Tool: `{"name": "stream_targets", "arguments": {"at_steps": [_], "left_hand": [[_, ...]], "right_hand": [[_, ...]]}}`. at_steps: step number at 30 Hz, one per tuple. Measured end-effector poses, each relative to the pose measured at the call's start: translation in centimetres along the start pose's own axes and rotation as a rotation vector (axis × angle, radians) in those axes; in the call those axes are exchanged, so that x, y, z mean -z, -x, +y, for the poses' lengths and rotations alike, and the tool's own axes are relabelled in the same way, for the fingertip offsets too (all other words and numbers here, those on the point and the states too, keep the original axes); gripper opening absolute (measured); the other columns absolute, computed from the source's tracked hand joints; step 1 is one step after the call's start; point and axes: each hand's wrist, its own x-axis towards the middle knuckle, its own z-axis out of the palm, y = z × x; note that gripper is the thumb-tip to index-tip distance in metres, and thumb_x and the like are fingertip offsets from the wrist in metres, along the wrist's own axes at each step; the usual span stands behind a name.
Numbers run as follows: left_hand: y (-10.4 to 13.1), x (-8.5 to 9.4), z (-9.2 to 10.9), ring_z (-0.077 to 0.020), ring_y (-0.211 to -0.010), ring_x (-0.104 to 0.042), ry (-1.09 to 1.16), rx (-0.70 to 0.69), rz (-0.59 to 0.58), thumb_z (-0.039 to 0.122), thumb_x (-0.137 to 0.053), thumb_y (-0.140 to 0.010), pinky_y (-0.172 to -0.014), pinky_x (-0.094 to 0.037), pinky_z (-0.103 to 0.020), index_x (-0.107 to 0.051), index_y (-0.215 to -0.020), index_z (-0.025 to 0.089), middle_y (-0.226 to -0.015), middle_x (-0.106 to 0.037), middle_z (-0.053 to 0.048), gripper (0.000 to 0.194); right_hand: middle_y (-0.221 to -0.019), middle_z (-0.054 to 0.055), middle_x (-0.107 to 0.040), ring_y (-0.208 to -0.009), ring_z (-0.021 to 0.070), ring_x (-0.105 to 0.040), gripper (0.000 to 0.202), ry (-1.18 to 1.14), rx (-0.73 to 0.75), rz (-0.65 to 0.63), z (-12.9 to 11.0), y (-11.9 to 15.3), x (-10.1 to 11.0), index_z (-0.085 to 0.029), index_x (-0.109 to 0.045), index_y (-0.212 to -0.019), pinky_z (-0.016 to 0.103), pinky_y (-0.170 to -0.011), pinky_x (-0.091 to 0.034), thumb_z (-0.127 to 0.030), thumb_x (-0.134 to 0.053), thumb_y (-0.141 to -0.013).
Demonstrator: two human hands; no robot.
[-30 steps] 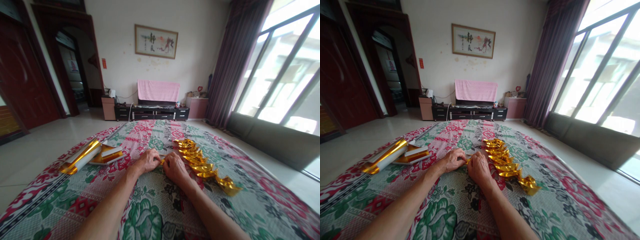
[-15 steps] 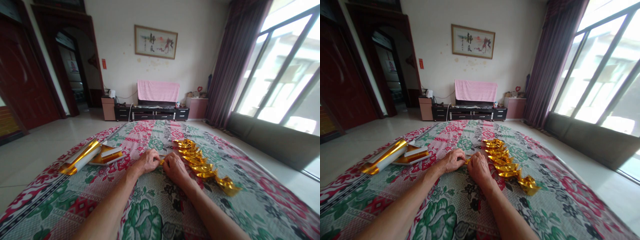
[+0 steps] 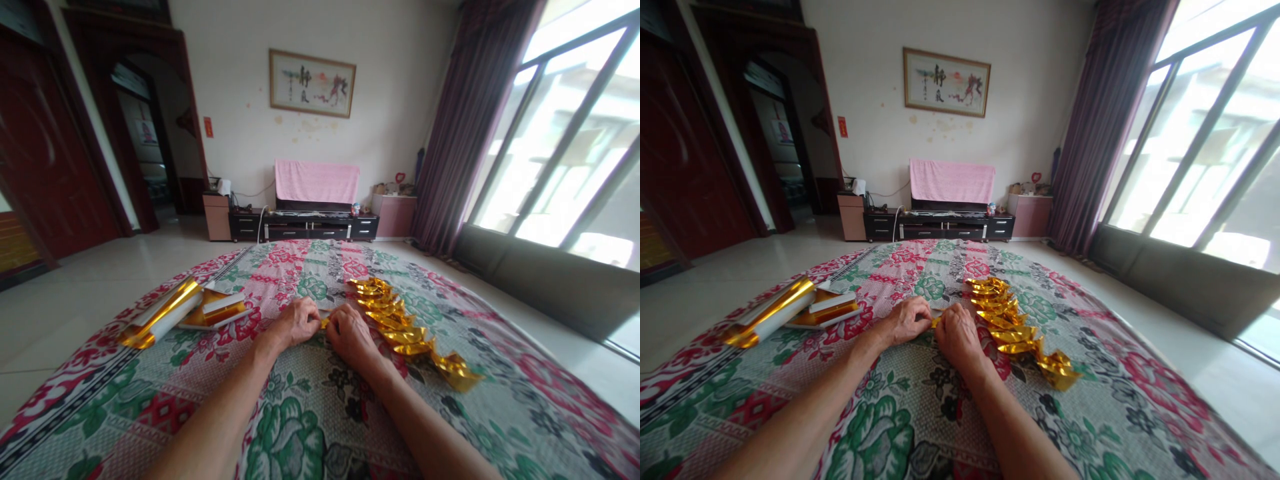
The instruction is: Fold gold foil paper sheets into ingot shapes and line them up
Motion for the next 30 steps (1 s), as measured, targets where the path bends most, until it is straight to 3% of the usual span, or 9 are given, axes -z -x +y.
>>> {"name": "stream_targets", "arguments": {"at_steps": [15, 20, 30], "left_hand": [[0.4, 0.5, 0.5, -0.0144, -0.080, -0.056, -0.027, 0.030, -0.047, 0.016, -0.053, -0.072, -0.075, -0.044, -0.025, -0.063, -0.074, 0.020, -0.079, -0.059, -0.001, 0.011], [0.3, 0.8, 0.9, -0.0145, -0.080, -0.056, -0.022, 0.003, -0.057, 0.016, -0.053, -0.074, -0.076, -0.044, -0.025, -0.066, -0.072, 0.020, -0.078, -0.059, -0.002, 0.014], [0.2, 0.6, 0.7, -0.0147, -0.078, -0.057, -0.004, 0.032, -0.055, 0.015, -0.054, -0.071, -0.074, -0.045, -0.024, -0.067, -0.069, 0.018, -0.078, -0.061, -0.003, 0.013]], "right_hand": [[-0.070, 0.004, -0.054, -0.069, 0.0139, -0.050, 0.013, 0.002, -0.029, 0.037, -0.1, -0.1, -0.2, -0.017, -0.053, -0.061, 0.024, -0.067, -0.036, -0.011, -0.050, -0.073], [-0.071, 0.003, -0.053, -0.068, 0.0133, -0.049, 0.011, -0.015, -0.001, 0.042, 0.1, -0.1, -0.1, -0.017, -0.054, -0.064, 0.023, -0.063, -0.034, -0.011, -0.051, -0.073], [-0.075, 0.004, -0.054, -0.073, 0.0134, -0.050, 0.015, -0.095, 0.062, 0.023, 0.3, 0.1, 0.2, -0.016, -0.058, -0.066, 0.022, -0.070, -0.037, -0.013, -0.049, -0.078]]}}
